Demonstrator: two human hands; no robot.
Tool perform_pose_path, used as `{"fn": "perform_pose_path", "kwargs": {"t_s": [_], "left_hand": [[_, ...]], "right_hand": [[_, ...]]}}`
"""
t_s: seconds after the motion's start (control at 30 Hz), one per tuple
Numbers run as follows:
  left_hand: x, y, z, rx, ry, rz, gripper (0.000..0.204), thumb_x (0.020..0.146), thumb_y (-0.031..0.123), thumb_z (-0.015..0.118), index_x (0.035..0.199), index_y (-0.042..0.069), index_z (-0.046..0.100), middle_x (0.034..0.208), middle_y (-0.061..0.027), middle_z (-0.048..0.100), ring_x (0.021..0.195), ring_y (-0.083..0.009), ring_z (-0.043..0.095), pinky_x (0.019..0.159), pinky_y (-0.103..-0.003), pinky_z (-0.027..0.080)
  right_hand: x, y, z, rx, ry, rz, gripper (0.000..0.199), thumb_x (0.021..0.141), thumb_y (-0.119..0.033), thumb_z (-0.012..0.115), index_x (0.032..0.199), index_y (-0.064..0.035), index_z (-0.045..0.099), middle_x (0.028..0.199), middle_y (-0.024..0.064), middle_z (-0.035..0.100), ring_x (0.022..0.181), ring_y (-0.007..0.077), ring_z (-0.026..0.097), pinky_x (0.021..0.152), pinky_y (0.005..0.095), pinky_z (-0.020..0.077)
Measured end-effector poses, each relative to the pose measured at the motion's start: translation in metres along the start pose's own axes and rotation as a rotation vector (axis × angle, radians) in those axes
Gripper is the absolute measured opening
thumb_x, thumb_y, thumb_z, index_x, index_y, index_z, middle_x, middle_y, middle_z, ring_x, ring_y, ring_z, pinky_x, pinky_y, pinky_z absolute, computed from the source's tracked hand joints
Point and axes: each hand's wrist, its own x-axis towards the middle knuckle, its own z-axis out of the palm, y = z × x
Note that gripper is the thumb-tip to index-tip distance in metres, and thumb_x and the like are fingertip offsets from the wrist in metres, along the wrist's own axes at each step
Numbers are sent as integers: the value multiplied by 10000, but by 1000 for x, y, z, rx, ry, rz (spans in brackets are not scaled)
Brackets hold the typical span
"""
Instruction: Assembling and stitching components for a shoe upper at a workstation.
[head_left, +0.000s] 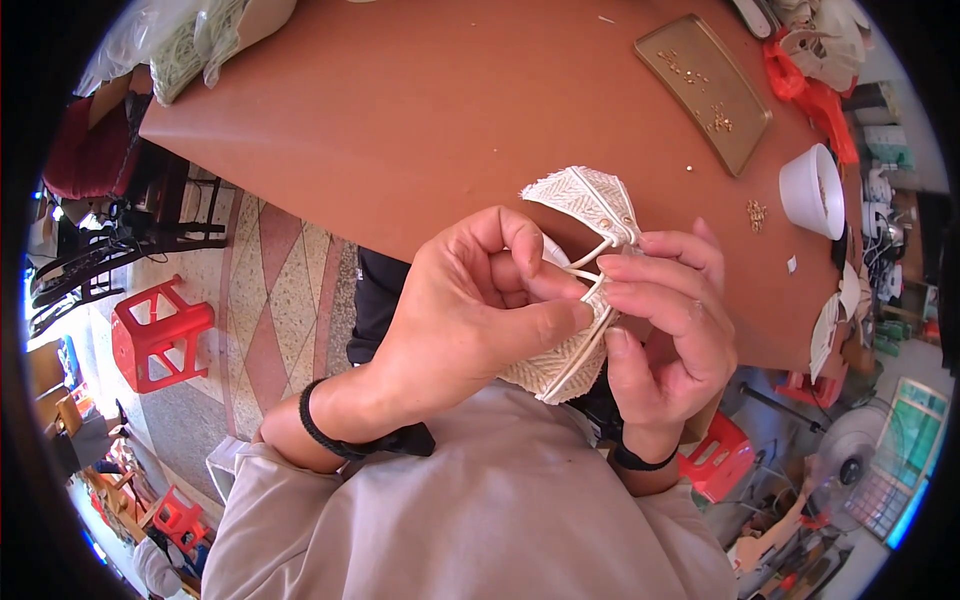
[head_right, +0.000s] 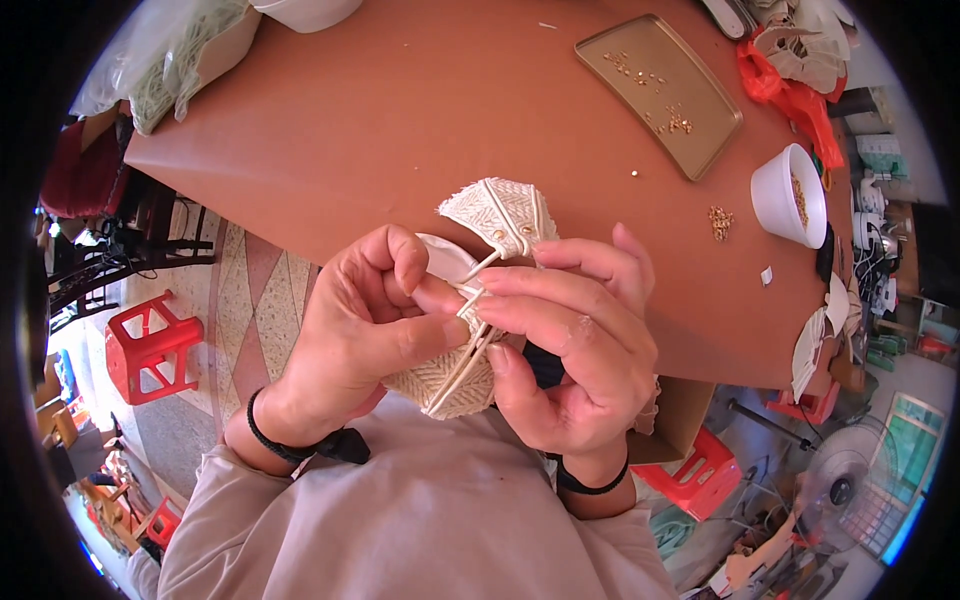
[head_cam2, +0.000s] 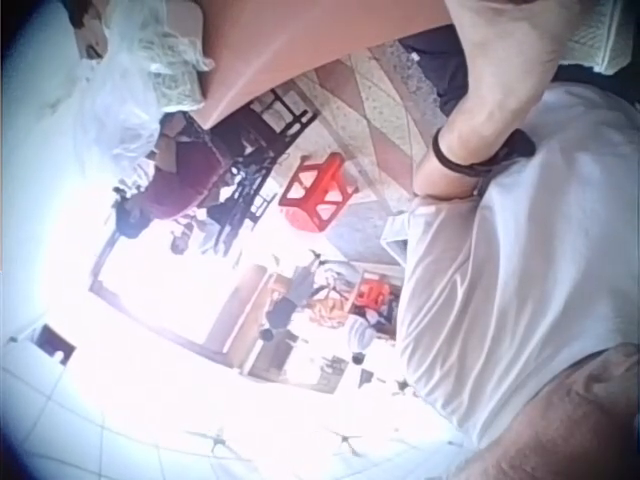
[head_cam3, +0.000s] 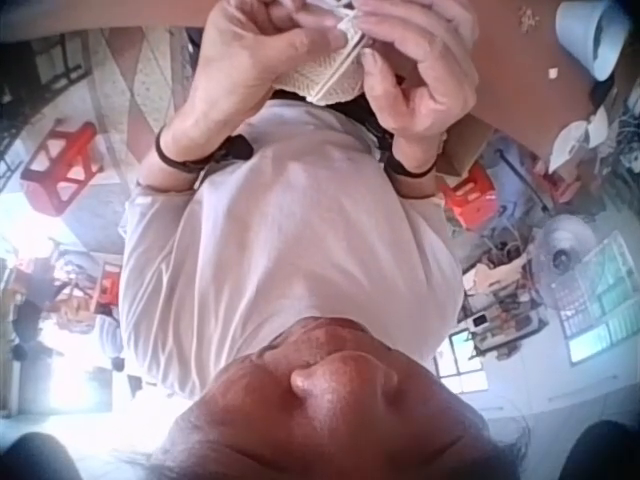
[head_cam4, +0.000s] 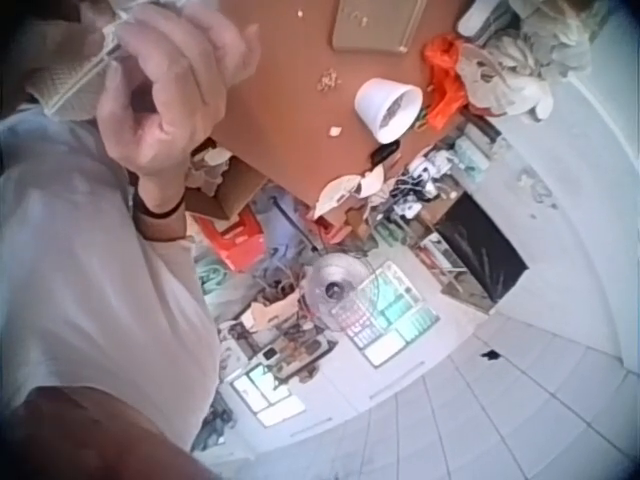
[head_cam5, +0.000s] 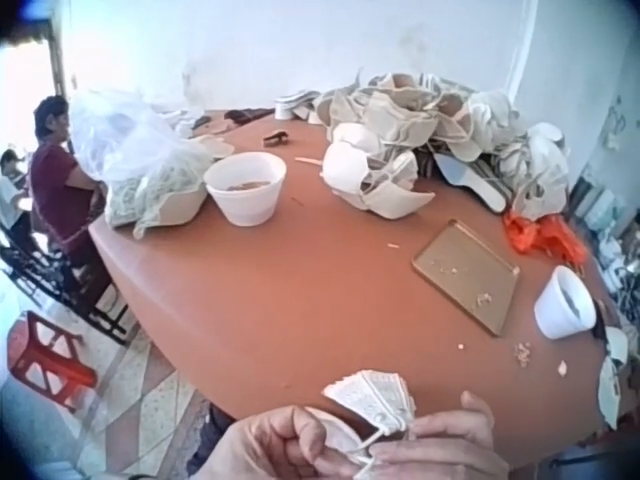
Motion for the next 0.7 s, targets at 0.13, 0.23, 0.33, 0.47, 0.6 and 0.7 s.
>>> {"fn": "perform_pose_path", "kwargs": {"t_s": [0.13,0.23,0.33,0.47,0.6,0.7], "left_hand": [[2,3,0,25,16,-54,315,918,-106,756,1069,63,537,1001,-89,781,942,-107,744,846,-271,618],[2,10,-4,3,18,-104,325,937,-87,752,1168,50,571,1038,-76,777,958,-116,744,856,-281,620],[-5,12,-14,-29,-33,-73,314,973,-78,717,1261,7,625,1112,-83,766,1020,-142,740,896,-293,616],[-5,17,-13,-40,-30,-121,271,978,-139,629,1224,-56,708,1203,-142,745,1101,-184,730,969,-321,602],[-15,34,10,-128,24,-176,545,859,-176,596,1387,-65,670,1224,-180,744,1060,-268,734,971,-400,588],[-10,30,8,1095,-183,596,550,691,-46,814,1239,-5,780,1099,-183,751,957,-286,690,907,-401,523]], "right_hand": [[-4,5,-7,-25,-67,-9,320,806,-297,817,1063,-108,822,1120,64,807,1106,307,683,1217,524,288],[2,-8,-11,-46,-187,-12,589,800,-501,843,1228,-101,786,1267,96,758,1216,318,647,1267,552,193],[-5,-16,-4,-146,-327,-10,727,813,-485,829,1456,-187,667,1449,104,654,1342,315,590,1268,668,86],[-12,-1,11,-300,-139,-154,478,913,-376,796,1311,-119,736,1362,140,723,1276,324,654,1281,607,166],[-2,-9,-10,-16,-137,16,297,938,-229,764,1194,-77,761,1250,186,770,1162,346,730,1225,559,332],[4,-13,-11,359,-36,144,309,898,-12,720,1207,-6,723,1205,169,760,1102,373,734,947,428,573]]}}
